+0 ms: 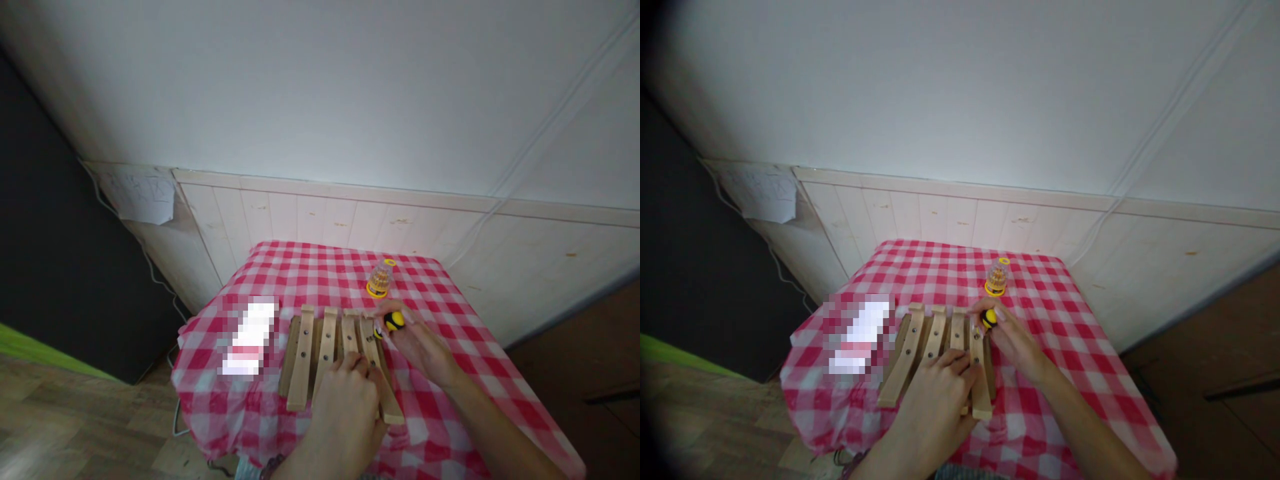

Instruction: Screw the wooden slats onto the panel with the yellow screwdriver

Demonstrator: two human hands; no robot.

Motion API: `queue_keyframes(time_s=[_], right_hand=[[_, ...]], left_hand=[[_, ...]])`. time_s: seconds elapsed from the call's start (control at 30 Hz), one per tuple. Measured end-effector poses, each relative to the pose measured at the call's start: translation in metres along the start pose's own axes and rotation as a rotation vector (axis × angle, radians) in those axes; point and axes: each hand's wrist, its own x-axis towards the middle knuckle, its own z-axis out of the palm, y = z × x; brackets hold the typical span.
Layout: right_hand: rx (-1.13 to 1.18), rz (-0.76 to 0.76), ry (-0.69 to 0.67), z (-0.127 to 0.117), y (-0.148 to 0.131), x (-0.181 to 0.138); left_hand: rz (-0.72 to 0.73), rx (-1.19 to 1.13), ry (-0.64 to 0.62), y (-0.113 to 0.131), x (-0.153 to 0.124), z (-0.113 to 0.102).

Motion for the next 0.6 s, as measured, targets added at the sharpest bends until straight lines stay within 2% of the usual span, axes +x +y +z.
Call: queue_keyframes(time_s=[0.13,0.27,0.6], right_hand=[[-0.218,-0.11,-0.055,-0.006,-0.005,0.0],[-0.274,-0.229,0.026,-0.001,-0.01,0.002],[-0.258,-0.198,0.136,0.006,0.009,-0.008]], left_hand=[[-0.003,0.011,-0.012,0.001,-0.001,-0.001],[-0.008,0.013,-0.024,0.002,-0.001,-0.003],[-0.01,-0.005,-0.002,0.002,0.0,-0.003]])
